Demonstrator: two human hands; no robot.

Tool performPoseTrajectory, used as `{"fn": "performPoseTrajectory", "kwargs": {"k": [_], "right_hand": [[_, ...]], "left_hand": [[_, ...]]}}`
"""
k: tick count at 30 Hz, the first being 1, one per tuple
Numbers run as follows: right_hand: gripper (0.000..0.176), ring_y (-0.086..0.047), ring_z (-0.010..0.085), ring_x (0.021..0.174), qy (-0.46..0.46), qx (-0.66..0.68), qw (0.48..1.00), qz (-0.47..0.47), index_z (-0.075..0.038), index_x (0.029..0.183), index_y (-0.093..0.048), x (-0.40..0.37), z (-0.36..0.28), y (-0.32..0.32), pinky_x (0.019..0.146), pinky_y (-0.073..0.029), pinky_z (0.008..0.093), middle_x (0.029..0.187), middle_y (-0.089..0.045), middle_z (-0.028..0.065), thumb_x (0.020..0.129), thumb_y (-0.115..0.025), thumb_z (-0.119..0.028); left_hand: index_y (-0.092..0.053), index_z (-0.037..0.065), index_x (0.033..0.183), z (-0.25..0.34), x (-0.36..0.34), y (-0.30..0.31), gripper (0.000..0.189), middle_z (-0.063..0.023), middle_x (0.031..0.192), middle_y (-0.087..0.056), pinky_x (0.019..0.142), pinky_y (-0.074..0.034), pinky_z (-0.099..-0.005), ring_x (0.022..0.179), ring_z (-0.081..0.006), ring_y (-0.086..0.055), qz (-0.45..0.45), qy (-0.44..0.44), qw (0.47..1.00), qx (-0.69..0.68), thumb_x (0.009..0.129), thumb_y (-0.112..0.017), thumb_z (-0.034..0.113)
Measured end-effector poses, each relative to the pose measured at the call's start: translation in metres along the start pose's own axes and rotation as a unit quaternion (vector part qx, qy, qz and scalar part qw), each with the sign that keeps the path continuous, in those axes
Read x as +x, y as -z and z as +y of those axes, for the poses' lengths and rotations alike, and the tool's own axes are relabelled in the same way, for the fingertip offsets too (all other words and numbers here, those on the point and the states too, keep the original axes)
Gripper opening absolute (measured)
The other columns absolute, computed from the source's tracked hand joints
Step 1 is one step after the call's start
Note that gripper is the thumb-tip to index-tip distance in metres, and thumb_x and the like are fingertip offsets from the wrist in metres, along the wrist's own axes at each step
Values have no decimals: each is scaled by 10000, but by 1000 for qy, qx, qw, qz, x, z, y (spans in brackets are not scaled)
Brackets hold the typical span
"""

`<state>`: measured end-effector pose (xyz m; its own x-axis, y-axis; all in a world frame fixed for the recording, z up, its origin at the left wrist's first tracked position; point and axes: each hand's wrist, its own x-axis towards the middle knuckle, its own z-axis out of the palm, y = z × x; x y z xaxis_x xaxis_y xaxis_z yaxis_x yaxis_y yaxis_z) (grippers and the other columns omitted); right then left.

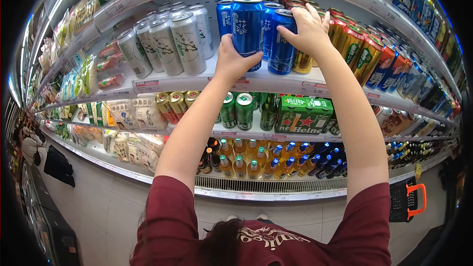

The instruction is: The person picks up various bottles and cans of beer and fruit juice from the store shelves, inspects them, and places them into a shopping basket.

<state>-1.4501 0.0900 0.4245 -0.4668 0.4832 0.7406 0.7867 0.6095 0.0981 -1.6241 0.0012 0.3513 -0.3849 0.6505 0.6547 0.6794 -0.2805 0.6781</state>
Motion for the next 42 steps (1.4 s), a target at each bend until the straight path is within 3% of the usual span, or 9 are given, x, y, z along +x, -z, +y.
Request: {"fn": "performPoseTrajectory", "kwargs": {"k": [5, 6, 10, 13, 18, 25, 27, 37, 42], "right_hand": [[553, -296, 295, 1245, 84, 26, 996, 10, -57, 1056, -487, 5, 9, 6, 1029, -39, 538, 1177, -492, 143, 723, -560, -493], [539, -397, 291, 1154, 116, 27, 989, 90, -44, 1011, -488, 6, 11, -2, 1018, -168, 487, 1049, -542, 146, 695, -604, -464], [595, -437, 305, 1062, 93, 119, 988, -19, -65, 1101, -456, 4, -5, 31, 900, -359, 389, 991, -516, 157, 623, -687, -335], [600, -434, 332, 1051, 114, 226, 965, 70, -94, 1130, -426, -12, -17, 20, 920, -342, 396, 1034, -500, 161, 623, -691, -274], [596, -508, 239, 972, -46, 523, 851, -3, -117, 1167, -358, -20, -30, -3, 823, -422, 339, 1083, -479, 169, 674, -680, -213], [626, -513, 235, 940, 21, 473, 856, 208, -115, 1187, -335, -37, -26, -13, 787, -445, 348, 1085, -443, 141, 670, -686, -158], [614, -486, 181, 949, -12, 569, 792, 220, -102, 1214, -313, -48, -31, 4, 800, -434, 312, 1095, -421, 126, 700, -648, -133], [468, -589, 160, 758, -199, 804, 557, 66, -59, 1130, -405, -87, -37, 106, 635, -526, 300, 927, -549, 109, 742, -552, -275], [559, -622, 194, 761, -251, 756, 600, 70, 8, 1068, -506, -136, -26, 139, 650, -536, 313, 912, -604, 142, 779, -437, -465]], "left_hand": [[-291, -59, 1125, 24, -17, 11, 788, -202, 1044, -509, 803, -451, -318, 925, -237, -549, -19, 56, 988, -143, 575, -758, 259], [-279, -61, 1137, 25, -22, 12, 799, -203, 1055, -506, 803, -452, -317, 925, -234, -550, -24, 58, 984, -165, 580, -755, 257], [-233, -36, 1223, 44, -43, 27, 842, -163, 1099, -479, 842, -429, -328, 981, -207, -517, -69, 89, 937, -330, 597, -738, 213], [-222, 2, 1259, 56, -49, 43, 839, -126, 1121, -460, 876, -407, -346, 1013, -196, -493, -130, 108, 892, -420, 611, -724, 180], [-219, 20, 1274, 62, -55, 54, 830, -121, 1116, -466, 876, -413, -355, 1005, -196, -499, -171, 123, 859, -466, 620, -713, 152], [-233, 32, 1273, 61, -53, 70, 822, -120, 1103, -478, 869, -414, -359, 1006, -199, -498, -194, 148, 853, -461, 610, -710, 132], [-239, 42, 1273, 56, -55, 71, 816, -117, 1101, -481, 865, -415, -366, 998, -207, -503, -203, 139, 849, -467, 609, -704, 132], [-301, 74, 1253, 64, -69, 75, 782, -117, 1074, -506, 822, -446, -368, 960, -225, -527, -305, 143, 771, -541, 572, -675, 154], [-330, 39, 1228, 84, -86, 64, 762, -128, 1069, -506, 774, -483, -353, 911, -225, -553, -383, 142, 708, -575, 558, -668, 176]]}}
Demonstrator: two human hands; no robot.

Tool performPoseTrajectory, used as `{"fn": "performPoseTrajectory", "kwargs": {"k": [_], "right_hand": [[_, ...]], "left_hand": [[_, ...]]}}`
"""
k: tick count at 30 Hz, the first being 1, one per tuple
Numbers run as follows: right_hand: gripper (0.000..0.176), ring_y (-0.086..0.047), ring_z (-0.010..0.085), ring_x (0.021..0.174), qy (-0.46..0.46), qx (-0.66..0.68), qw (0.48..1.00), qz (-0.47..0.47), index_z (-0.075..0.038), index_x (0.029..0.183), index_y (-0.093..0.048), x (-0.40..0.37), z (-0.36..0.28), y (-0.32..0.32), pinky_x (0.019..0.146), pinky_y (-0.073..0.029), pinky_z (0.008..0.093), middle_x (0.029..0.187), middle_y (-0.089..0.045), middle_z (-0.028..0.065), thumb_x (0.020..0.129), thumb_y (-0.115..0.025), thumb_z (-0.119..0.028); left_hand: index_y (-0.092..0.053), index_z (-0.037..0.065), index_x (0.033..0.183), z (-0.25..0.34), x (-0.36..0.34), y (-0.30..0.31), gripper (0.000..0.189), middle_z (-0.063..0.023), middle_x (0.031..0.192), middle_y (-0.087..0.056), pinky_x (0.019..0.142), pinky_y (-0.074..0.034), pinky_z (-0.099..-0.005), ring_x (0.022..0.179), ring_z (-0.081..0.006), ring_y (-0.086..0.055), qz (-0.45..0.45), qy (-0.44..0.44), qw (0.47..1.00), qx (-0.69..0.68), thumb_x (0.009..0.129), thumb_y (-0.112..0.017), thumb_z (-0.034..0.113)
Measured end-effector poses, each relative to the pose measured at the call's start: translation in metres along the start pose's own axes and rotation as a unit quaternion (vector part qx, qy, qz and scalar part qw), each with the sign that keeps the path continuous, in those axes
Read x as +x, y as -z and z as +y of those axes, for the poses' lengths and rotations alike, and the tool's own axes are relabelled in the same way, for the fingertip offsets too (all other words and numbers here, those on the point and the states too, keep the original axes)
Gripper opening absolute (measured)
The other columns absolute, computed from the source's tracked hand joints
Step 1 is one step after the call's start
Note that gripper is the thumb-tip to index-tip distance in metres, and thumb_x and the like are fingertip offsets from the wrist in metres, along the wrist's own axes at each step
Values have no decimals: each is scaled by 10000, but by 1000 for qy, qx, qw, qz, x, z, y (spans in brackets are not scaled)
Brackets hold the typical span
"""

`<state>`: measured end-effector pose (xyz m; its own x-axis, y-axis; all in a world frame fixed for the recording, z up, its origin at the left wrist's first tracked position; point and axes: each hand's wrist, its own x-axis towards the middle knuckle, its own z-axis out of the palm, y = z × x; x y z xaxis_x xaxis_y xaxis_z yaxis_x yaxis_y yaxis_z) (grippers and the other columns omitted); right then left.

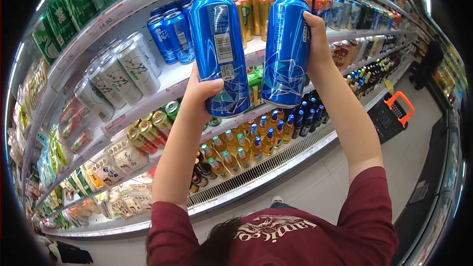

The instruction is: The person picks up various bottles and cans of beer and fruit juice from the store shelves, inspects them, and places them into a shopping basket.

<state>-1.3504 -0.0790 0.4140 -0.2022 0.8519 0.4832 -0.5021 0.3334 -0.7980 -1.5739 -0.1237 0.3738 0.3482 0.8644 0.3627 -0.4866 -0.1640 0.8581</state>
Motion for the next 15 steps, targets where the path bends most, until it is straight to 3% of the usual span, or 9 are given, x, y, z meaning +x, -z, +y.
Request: {"fn": "performPoseTrajectory", "kwargs": {"k": [3, 7, 15], "right_hand": [[561, -620, 196, 768, -3, -36, 998, 51, 15, 1070, -500, -37, -15, 22, 655, -535, 314, 923, -598, 151, 787, -423, -463], [554, -622, 191, 763, -6, -47, 994, 100, 18, 1038, -517, -87, -44, 49, 647, -534, 304, 921, -603, 142, 786, -418, -465], [456, -620, 169, 674, 36, -104, 978, 176, -15, 1001, -521, -193, -133, 102, 573, -538, 296, 821, -604, 112, 766, -504, -406]], "left_hand": [[-369, -73, 1181, -26, 5, -21, 729, -236, 1024, -542, 732, -514, -415, 848, -343, -601, -68, -10, 997, -18, 581, -611, 263], [-372, -79, 1188, -65, 5, -62, 733, -241, 1028, -538, 715, -521, -408, 868, -343, -594, -165, 41, 981, -94, 594, -609, 280], [-379, -62, 1189, -120, 15, -186, 711, -219, 1043, -540, 738, -513, -410, 874, -339, -592, -187, 57, 977, -83, 617, -593, 303]]}}
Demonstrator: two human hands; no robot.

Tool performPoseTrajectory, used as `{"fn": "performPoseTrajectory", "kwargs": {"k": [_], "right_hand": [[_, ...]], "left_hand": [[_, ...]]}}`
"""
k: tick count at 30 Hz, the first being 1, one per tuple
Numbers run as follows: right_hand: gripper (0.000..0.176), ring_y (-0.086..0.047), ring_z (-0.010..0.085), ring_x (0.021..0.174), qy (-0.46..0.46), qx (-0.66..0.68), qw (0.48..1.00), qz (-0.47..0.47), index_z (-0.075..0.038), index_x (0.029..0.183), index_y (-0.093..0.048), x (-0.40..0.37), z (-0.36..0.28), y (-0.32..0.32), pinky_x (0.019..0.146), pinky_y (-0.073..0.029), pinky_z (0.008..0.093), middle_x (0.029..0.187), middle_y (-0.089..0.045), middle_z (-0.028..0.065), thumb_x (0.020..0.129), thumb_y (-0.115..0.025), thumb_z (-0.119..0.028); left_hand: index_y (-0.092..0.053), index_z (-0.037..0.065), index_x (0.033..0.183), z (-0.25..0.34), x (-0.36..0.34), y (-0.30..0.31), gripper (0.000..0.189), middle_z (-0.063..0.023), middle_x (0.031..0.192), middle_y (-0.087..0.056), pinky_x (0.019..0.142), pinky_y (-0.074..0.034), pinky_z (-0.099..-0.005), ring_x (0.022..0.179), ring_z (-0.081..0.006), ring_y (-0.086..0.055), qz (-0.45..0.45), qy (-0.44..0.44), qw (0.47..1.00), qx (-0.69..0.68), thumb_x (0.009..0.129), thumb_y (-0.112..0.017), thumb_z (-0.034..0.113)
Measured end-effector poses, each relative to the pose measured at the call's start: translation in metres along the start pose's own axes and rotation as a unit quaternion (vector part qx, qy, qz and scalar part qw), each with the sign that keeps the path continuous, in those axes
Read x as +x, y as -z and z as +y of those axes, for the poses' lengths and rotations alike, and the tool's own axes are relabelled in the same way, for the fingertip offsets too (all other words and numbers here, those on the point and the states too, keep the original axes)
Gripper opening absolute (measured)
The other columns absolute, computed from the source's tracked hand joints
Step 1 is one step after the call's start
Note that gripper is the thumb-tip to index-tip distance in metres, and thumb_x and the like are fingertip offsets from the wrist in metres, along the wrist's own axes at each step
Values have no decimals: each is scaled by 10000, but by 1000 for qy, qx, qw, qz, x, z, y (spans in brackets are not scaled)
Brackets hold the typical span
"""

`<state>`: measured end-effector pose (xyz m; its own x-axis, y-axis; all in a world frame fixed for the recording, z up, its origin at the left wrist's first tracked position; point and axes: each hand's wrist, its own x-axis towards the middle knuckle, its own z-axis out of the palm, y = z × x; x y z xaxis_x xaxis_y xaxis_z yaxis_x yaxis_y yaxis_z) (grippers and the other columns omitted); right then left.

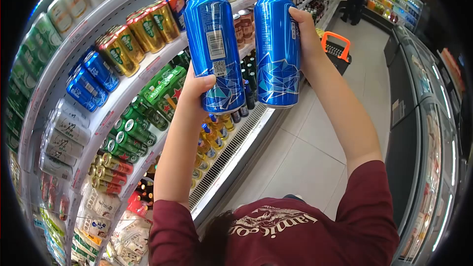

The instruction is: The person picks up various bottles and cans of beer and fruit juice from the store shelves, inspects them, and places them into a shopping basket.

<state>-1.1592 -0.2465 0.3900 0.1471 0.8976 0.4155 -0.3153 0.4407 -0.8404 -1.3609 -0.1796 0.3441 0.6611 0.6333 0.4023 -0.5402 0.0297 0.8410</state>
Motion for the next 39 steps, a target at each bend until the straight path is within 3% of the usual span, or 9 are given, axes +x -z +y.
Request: {"fn": "performPoseTrajectory", "kwargs": {"k": [4, 10, 14, 16, 24, 29, 33, 37, 39], "right_hand": [[474, -586, 170, 759, 42, -33, 996, 66, -72, 1141, -416, -22, -28, 91, 639, -519, 306, 906, -542, 107, 752, -563, -299], [517, -539, 177, 846, 95, -121, 965, 211, -102, 1189, -381, -96, -35, 227, 705, -488, 304, 1002, -483, 102, 731, -606, -186], [539, -552, 184, 836, 14, 3, 966, 258, -97, 1199, -384, -145, -26, 290, 686, -502, 319, 1002, -506, 109, 721, -590, -239], [557, -557, 186, 832, -8, 27, 960, 278, -96, 1202, -384, -150, -20, 322, 674, -508, 326, 1001, -513, 114, 714, -586, -274], [682, -595, 189, 754, 15, -22, 941, 336, -60, 1214, -380, -80, -40, 474, 615, -536, 319, 944, -544, 119, 679, -610, -415], [667, -593, 186, 771, 44, -67, 915, 394, -53, 1197, -388, -28, -81, 575, 624, -535, 308, 944, -544, 119, 688, -611, -422], [629, -574, 198, 818, 37, -59, 917, 394, -70, 1203, -376, -12, -105, 660, 666, -520, 328, 1011, -526, 132, 692, -596, -362], [686, -593, 186, 769, 47, -73, 914, 396, -48, 1202, -385, 12, -123, 760, 620, -536, 307, 932, -546, 128, 686, -617, -435], [687, -596, 191, 762, 33, -77, 922, 378, -45, 1199, -388, 30, -141, 808, 619, -536, 309, 931, -545, 132, 686, -617, -440]], "left_hand": [[-354, -15, 1198, -55, 45, -50, 736, -170, 1027, -538, 770, -501, -428, 877, -315, -586, -20, 8, 999, 24, 574, -648, 244], [-345, 28, 1191, -206, 64, -122, 800, -137, 992, -531, 751, -505, -411, 869, -295, -583, 26, 38, 997, -68, 491, -712, 148], [-399, -15, 1141, -271, 67, -180, 760, -170, 935, -549, 712, -516, -403, 798, -281, -602, 20, 123, 971, -205, 487, -711, 216], [-352, 12, 1178, -300, 88, -185, 779, -129, 940, -544, 714, -518, -387, 786, -269, -607, -21, 168, 965, -199, 491, -681, 177], [-330, 1, 1191, -397, 256, -210, 802, -154, 942, -544, 705, -514, -400, 802, -270, -602, -123, 191, 941, -249, 487, -674, 176], [-317, -14, 1201, -455, 383, -249, 911, -148, 934, -546, 664, -525, -355, 759, -250, -611, -163, 180, 936, -256, 602, -683, 567], [-340, -14, 1194, -499, 456, -294, 873, -154, 925, -552, 666, -522, -359, 766, -255, -610, -160, 248, 924, -243, 603, -696, 521], [-371, -21, 1171, -566, 522, -336, 850, -168, 915, -562, 657, -518, -358, 756, -265, -614, -183, 267, 907, -268, 587, -707, 498], [-389, -19, 1170, -600, 552, -361, 843, -173, 901, -570, 622, -501, -344, 720, -269, -606, -181, 244, 926, -224, 616, -629, 568]]}}
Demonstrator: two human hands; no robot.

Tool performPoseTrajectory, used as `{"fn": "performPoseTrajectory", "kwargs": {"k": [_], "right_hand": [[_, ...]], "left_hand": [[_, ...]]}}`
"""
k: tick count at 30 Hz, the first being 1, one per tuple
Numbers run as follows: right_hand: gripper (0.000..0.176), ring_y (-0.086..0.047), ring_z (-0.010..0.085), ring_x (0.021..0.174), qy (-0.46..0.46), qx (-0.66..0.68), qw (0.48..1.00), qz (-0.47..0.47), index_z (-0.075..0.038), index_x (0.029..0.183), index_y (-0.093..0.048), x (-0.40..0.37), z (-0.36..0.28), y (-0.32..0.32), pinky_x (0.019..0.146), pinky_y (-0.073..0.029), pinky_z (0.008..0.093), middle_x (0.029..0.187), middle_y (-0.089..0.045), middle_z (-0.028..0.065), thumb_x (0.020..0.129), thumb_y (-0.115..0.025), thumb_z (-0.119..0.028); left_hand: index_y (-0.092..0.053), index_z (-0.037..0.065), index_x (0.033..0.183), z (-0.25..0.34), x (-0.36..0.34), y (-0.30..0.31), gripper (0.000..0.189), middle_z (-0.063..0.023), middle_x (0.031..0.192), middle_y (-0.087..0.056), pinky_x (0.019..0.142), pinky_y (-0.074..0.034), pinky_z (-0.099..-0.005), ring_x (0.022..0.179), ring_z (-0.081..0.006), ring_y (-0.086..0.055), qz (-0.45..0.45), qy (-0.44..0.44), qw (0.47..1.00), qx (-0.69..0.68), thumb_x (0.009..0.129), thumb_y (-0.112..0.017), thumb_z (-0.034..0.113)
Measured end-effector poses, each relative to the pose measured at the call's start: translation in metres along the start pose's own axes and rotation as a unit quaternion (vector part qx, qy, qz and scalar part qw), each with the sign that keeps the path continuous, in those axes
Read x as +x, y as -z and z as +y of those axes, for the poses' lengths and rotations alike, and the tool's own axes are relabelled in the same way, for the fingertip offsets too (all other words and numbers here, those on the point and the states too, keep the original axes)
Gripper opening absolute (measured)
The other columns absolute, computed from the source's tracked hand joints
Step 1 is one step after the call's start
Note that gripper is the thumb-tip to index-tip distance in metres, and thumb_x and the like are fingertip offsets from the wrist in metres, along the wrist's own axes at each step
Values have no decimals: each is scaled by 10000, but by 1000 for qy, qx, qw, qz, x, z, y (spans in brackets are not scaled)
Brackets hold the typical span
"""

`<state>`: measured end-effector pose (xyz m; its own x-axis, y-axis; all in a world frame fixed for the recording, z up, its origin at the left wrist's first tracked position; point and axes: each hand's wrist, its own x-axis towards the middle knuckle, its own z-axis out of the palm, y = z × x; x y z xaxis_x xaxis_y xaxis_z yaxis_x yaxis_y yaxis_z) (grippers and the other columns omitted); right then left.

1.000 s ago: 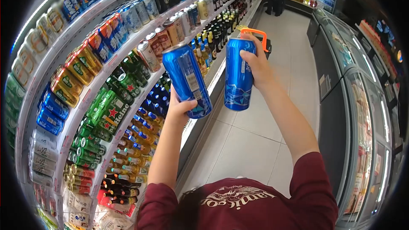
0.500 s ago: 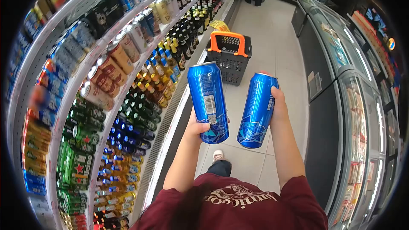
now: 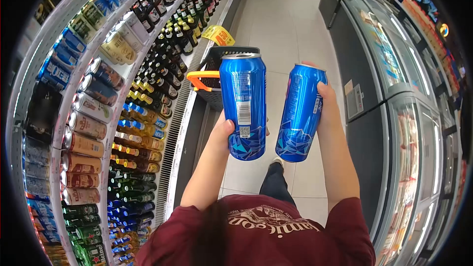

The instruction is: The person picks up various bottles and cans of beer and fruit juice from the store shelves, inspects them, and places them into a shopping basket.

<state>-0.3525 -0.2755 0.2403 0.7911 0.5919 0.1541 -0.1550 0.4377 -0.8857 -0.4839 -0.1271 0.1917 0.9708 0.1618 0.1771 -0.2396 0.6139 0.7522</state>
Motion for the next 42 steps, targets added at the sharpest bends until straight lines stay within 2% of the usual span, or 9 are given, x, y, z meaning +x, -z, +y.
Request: {"fn": "performPoseTrajectory", "kwargs": {"k": [12, 16, 19, 26, 27, 28, 32, 35, 42], "right_hand": [[595, -596, 168, 776, -82, -13, 982, -171, -23, 1180, -407, 344, -24, 57, 639, -524, 298, 953, -569, 115, 739, -571, -387], [461, -604, 217, 750, -111, 76, 939, -317, 26, 1008, -522, 420, -18, 16, 658, -519, 307, 875, -596, 156, 733, -577, -340], [468, -605, 166, 665, -63, 10, 950, -305, 20, 934, -547, 464, -20, -19, 580, -525, 268, 799, -605, 115, 719, -577, -395], [331, -575, 100, 577, -3, 104, 903, -416, -53, 826, -565, 533, -7, -64, 517, -498, 212, 718, -594, 37, 761, -559, -377], [324, -578, 100, 579, -19, 127, 877, -462, -54, 829, -565, 546, 0, -66, 515, -500, 212, 717, -595, 37, 764, -554, -371], [318, -581, 100, 582, -38, 148, 848, -507, -54, 833, -564, 559, 6, -68, 513, -502, 213, 716, -596, 38, 767, -549, -365], [287, -574, 96, 577, -97, 208, 759, -609, -59, 832, -563, 588, 23, -75, 504, -491, 208, 705, -593, 32, 779, -535, -339], [272, -562, 88, 570, -131, 220, 716, -650, -60, 828, -561, 603, 35, -81, 501, -477, 201, 701, -589, 26, 792, -523, -327], [283, -562, 88, 588, -185, 240, 629, -716, -57, 833, -556, 606, 65, -100, 515, -474, 200, 709, -586, 27, 806, -510, -334]], "left_hand": [[-423, -48, 1151, 15, 262, 51, 837, -196, 963, -560, 658, -508, -364, 776, -285, -599, 167, -113, 976, 77, 696, -439, 655], [-436, -50, 1132, 41, 317, 90, 822, -202, 950, -560, 643, -509, -366, 769, -283, -599, 221, -209, 948, 89, 714, -412, 657], [-430, -61, 1126, 72, 342, 96, 795, -220, 965, -557, 636, -512, -375, 749, -293, -600, 300, -253, 900, 191, 753, -378, 640], [-448, 9, 1164, 105, 372, 123, 604, -157, 1017, -579, 724, -528, -389, 843, -247, -617, 273, -349, 885, 143, 772, -533, 461], [-449, 11, 1163, 104, 377, 123, 602, -157, 1019, -579, 723, -529, -390, 845, -250, -617, 274, -359, 879, 155, 773, -532, 462], [-372, -62, 1188, 99, 384, 117, 875, -241, 1037, -527, 704, -521, -401, 840, -321, -596, 357, -358, 845, 175, 714, -425, 671], [-371, -60, 1192, 80, 405, 120, 877, -241, 1038, -527, 710, -520, -405, 849, -322, -596, 259, -402, 871, 115, 710, -435, 670], [-371, -59, 1194, 63, 418, 122, 872, -243, 1050, -524, 713, -520, -407, 860, -322, -594, 348, -447, 813, 133, 712, -443, 663], [-240, 73, 1326, 36, 426, 115, 676, -195, 1033, -553, 789, -455, -355, 920, -295, -564, 430, -530, 729, 47, 733, -538, 201]]}}
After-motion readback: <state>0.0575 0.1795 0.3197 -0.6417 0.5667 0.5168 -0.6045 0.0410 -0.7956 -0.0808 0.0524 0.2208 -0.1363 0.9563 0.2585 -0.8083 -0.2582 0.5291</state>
